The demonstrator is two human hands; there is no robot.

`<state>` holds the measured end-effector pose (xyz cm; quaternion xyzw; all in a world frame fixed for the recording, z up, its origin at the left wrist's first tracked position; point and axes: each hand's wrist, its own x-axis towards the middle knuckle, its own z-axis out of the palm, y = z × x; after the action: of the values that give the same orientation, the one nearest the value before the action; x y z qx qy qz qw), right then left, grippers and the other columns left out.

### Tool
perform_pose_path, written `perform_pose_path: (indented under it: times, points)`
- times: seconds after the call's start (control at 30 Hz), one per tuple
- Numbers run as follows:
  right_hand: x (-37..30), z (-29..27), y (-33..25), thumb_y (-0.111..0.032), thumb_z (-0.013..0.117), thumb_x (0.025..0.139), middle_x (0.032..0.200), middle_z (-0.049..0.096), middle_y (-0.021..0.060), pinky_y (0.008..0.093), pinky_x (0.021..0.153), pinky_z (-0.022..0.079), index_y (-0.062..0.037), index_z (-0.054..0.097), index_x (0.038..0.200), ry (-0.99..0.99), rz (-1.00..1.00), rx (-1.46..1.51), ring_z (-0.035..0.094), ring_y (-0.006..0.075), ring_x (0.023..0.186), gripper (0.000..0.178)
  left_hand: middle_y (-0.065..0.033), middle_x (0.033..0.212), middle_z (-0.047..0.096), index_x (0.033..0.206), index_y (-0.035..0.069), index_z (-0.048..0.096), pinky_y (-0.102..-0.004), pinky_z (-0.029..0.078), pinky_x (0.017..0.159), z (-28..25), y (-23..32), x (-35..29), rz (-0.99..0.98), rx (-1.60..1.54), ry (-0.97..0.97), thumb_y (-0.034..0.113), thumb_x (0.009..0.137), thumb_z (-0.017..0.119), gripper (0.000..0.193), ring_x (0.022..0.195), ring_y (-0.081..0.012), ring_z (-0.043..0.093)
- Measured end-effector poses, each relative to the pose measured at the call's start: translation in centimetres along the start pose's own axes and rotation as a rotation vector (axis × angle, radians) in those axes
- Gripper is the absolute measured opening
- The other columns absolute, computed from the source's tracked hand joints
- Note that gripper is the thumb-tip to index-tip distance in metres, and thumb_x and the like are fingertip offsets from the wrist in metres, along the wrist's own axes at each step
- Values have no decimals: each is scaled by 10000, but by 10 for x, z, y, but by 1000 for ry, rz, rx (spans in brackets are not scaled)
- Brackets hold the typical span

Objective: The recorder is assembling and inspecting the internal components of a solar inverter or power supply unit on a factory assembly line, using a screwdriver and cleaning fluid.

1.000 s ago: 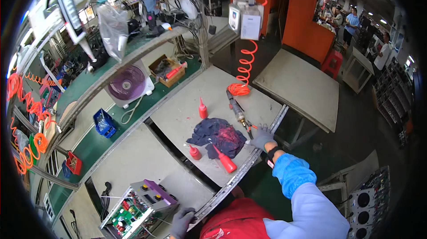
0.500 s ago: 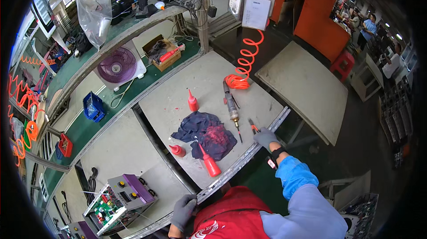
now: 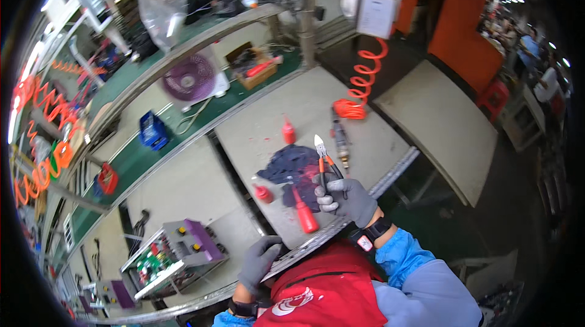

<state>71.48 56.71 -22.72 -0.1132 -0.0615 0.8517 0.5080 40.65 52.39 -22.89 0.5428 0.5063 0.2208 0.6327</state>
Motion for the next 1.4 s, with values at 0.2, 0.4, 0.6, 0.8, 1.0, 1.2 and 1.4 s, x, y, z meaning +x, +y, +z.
perform_pose_path:
  times: [0.2,0.4,0.6,0.8,1.0,1.2,1.4]
  points:
    - [51,52,62,-170,620,850,913,589,57,299,708,511,-28,504,1239,-70,89,-645,598,155,791,430,-68,931,648,1169,-6,621,-274,518,750,-31,-35,-68,-69,93,206,147,947,566,275,836,-110,616]
    - [78,107,136,-136,675,754,1015,591,91,315,760,504,11,471,1302,-184,74,-1802,592,167,877,602,-80,976,663,1141,-23,627,-268,513,726,-88,-33,-156,-26,-186,672,144,946,556,267,822,-129,631]
    - [103,161,203,-356,710,706,986,535,152,441,775,432,-121,510,1352,-258,-380,-2370,558,317,904,716,-52,866,637,1228,-27,580,-210,460,567,-182,18,-177,185,-232,872,136,956,508,325,692,-88,591]
    - [124,229,248,-294,691,643,983,534,137,448,816,366,-130,569,1308,-200,-432,-2725,525,317,951,696,-48,859,619,1366,-33,468,-203,452,546,-256,40,-130,181,-295,517,200,975,500,457,670,-83,580]
    - [126,247,288,-326,690,667,964,560,130,445,800,364,-152,587,1280,15,-281,-2912,543,314,940,645,-23,831,606,1220,-26,597,-203,465,579,-275,40,-108,284,-254,243,166,976,513,322,686,-82,576]
    - [124,258,303,-331,685,689,996,574,141,441,797,369,-170,590,1279,217,-262,-2995,550,320,957,619,-37,849,640,1071,-21,655,-233,482,613,-279,33,-103,343,-308,247,177,950,553,254,692,-85,584]
    - [132,265,307,-300,660,709,1018,577,147,447,773,397,-178,563,1309,225,-83,-3032,564,332,962,620,-37,817,633,1038,-17,653,-236,490,624,-272,27,-97,349,-335,226,165,944,554,227,704,-89,590]
